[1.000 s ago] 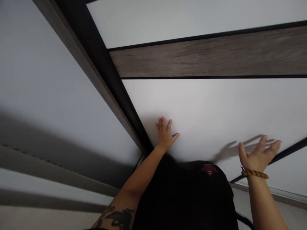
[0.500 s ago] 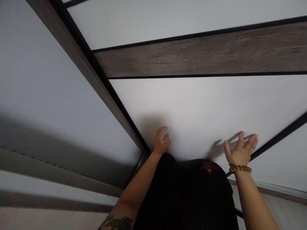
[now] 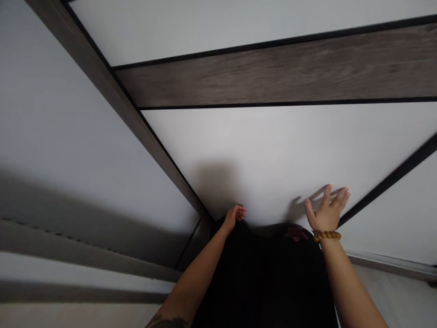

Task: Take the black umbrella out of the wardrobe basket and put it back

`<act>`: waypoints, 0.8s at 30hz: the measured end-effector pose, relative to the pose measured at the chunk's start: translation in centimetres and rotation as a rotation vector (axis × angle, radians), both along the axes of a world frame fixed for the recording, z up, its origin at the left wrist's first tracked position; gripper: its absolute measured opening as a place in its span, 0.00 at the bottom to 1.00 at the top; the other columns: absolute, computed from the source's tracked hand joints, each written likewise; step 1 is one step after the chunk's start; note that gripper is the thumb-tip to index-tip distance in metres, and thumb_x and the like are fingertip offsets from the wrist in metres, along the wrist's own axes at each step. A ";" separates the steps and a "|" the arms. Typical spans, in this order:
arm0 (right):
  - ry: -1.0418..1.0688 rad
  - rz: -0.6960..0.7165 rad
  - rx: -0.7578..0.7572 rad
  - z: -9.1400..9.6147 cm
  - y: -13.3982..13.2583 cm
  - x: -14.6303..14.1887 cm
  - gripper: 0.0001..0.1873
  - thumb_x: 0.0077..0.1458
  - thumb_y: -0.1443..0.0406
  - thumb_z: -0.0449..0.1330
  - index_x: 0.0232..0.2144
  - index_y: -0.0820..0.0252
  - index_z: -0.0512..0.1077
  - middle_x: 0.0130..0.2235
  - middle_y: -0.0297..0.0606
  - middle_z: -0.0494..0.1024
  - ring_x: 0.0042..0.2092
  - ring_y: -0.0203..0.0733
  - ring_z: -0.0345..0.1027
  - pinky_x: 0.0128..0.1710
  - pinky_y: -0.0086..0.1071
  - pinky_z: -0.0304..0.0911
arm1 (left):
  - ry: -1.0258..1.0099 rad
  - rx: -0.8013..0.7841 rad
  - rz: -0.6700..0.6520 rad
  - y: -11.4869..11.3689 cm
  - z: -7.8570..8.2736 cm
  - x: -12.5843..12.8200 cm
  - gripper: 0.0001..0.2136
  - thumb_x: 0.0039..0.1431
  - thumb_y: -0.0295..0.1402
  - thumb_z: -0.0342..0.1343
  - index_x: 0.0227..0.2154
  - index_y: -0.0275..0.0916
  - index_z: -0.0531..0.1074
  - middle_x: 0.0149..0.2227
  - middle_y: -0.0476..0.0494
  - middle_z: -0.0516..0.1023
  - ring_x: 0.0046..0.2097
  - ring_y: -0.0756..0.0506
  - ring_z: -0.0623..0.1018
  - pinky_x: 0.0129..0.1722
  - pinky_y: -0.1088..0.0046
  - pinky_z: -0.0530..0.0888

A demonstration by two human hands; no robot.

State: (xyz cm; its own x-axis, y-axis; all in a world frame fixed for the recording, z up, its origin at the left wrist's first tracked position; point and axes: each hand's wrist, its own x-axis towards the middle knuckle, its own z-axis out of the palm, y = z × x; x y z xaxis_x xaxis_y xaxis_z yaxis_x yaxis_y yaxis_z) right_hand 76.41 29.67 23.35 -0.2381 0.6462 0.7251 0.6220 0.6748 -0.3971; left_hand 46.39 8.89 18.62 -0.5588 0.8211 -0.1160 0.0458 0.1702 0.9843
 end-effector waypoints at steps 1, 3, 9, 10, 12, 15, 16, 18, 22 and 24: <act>0.000 0.003 0.008 -0.1 -0.1 -0.1 0.51 0.62 0.42 0.50 0.74 0.64 0.38 0.72 0.52 0.19 0.71 0.74 0.18 0.64 0.74 0.34 | -0.020 -0.015 0.002 0.0 -0.6 0.2 0.34 0.57 0.65 0.40 0.30 0.35 0.73 0.25 0.42 0.74 0.24 0.49 0.69 0.27 0.72 0.64; -0.002 0.010 0.023 -0.3 -0.5 -0.4 0.50 0.63 0.42 0.50 0.74 0.64 0.37 0.72 0.52 0.19 0.71 0.74 0.18 0.64 0.74 0.35 | -0.049 -0.038 -0.001 -0.2 -1.8 0.6 0.35 0.56 0.66 0.39 0.29 0.35 0.73 0.24 0.43 0.73 0.23 0.50 0.68 0.26 0.72 0.62; 0.003 0.042 0.012 -1.0 -2.4 -1.7 0.49 0.64 0.44 0.50 0.74 0.63 0.37 0.72 0.51 0.20 0.71 0.73 0.19 0.64 0.73 0.37 | -0.083 -0.037 -0.026 -0.4 -3.4 0.6 0.36 0.57 0.66 0.40 0.29 0.34 0.74 0.25 0.42 0.74 0.24 0.49 0.67 0.28 0.72 0.61; 0.007 0.051 0.001 -1.1 -2.8 -1.8 0.49 0.64 0.44 0.50 0.74 0.64 0.38 0.72 0.51 0.21 0.71 0.73 0.19 0.64 0.73 0.37 | -0.092 -0.031 -0.030 -0.4 -3.5 0.6 0.36 0.57 0.67 0.39 0.29 0.34 0.74 0.25 0.42 0.74 0.24 0.49 0.67 0.28 0.72 0.61; 0.035 0.078 -0.047 -1.6 -3.6 -2.0 0.48 0.63 0.44 0.51 0.73 0.66 0.44 0.73 0.54 0.24 0.72 0.72 0.20 0.65 0.72 0.38 | -0.114 -0.012 -0.042 -0.5 -3.6 0.4 0.37 0.56 0.67 0.39 0.30 0.35 0.73 0.25 0.42 0.74 0.25 0.49 0.67 0.28 0.72 0.61; 0.154 0.188 -0.252 -3.2 -5.3 -2.3 0.43 0.60 0.42 0.55 0.65 0.66 0.61 0.69 0.59 0.51 0.69 0.68 0.45 0.64 0.63 0.51 | -0.161 0.018 -0.089 -1.0 -3.2 0.0 0.38 0.57 0.69 0.36 0.32 0.35 0.73 0.26 0.42 0.74 0.26 0.48 0.68 0.30 0.72 0.62; 0.205 0.276 -0.418 -4.0 -6.0 -2.4 0.39 0.59 0.41 0.55 0.60 0.65 0.67 0.62 0.57 0.64 0.63 0.63 0.59 0.60 0.57 0.60 | -0.181 0.022 -0.115 -1.2 -3.1 -0.1 0.39 0.56 0.69 0.35 0.32 0.35 0.73 0.26 0.41 0.74 0.26 0.48 0.69 0.30 0.71 0.63; 0.282 0.494 -0.843 -5.8 -7.3 -2.9 0.35 0.58 0.37 0.54 0.44 0.62 0.75 0.40 0.48 0.77 0.40 0.51 0.72 0.42 0.43 0.70 | -0.226 0.018 -0.183 -1.6 -2.7 -0.3 0.42 0.56 0.72 0.31 0.30 0.36 0.72 0.26 0.41 0.74 0.26 0.48 0.69 0.31 0.70 0.65; 0.324 0.706 -1.288 -8.9 -9.3 -4.0 0.41 0.55 0.29 0.45 0.19 0.57 0.65 0.15 0.32 0.58 0.19 0.35 0.52 0.21 0.31 0.52 | -0.306 -0.023 -0.327 -2.2 -2.3 -0.4 0.47 0.54 0.73 0.19 0.23 0.36 0.71 0.22 0.40 0.70 0.24 0.47 0.68 0.30 0.69 0.65; 0.353 0.744 -1.325 -9.5 -9.7 -4.4 0.43 0.52 0.25 0.39 0.15 0.56 0.58 0.15 0.30 0.52 0.18 0.33 0.46 0.19 0.30 0.46 | -0.326 -0.045 -0.382 -2.3 -2.2 -0.4 0.48 0.54 0.71 0.14 0.19 0.37 0.69 0.19 0.42 0.66 0.22 0.48 0.66 0.28 0.69 0.64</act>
